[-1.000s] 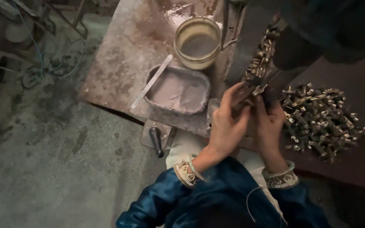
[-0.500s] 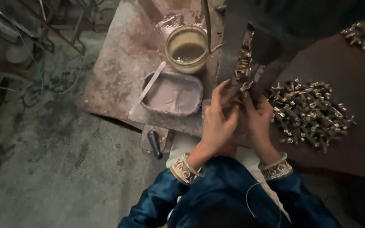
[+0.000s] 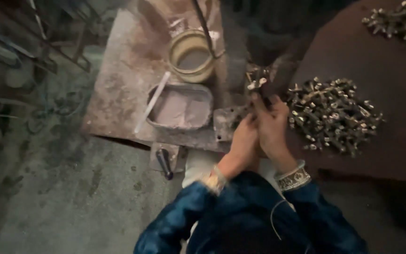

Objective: The person sits at a workbench and processes small brass fittings one at a time. They pick a fitting from a pile, dip or coat it in paste from a tray, seat it in a fixture on a bench machine, work it with the machine, and place the finished piece onto a growing pile, repeating the cycle continuously.

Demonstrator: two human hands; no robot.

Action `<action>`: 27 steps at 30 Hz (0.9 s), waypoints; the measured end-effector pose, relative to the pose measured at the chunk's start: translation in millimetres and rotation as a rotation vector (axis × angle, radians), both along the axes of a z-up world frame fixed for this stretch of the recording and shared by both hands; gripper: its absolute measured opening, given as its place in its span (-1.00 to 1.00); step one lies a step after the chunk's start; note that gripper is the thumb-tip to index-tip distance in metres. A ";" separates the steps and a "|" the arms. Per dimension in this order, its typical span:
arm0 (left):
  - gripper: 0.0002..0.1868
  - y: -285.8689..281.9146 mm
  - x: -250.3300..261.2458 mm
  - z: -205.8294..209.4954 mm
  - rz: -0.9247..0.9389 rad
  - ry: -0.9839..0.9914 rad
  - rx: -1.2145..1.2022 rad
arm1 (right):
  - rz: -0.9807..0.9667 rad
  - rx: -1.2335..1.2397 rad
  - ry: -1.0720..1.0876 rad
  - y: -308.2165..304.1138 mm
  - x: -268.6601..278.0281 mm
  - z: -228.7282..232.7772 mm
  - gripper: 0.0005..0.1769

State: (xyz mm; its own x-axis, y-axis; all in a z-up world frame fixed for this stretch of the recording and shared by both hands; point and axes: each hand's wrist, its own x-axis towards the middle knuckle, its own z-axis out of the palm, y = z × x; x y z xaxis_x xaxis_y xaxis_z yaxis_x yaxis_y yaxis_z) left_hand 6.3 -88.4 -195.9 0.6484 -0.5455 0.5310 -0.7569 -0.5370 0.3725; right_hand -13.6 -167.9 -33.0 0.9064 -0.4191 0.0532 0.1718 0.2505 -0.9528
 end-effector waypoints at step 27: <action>-0.75 62.0 -76.8 267.8 -0.186 0.659 -0.529 | 0.763 -0.345 0.269 -100.3 45.7 51.7 -0.74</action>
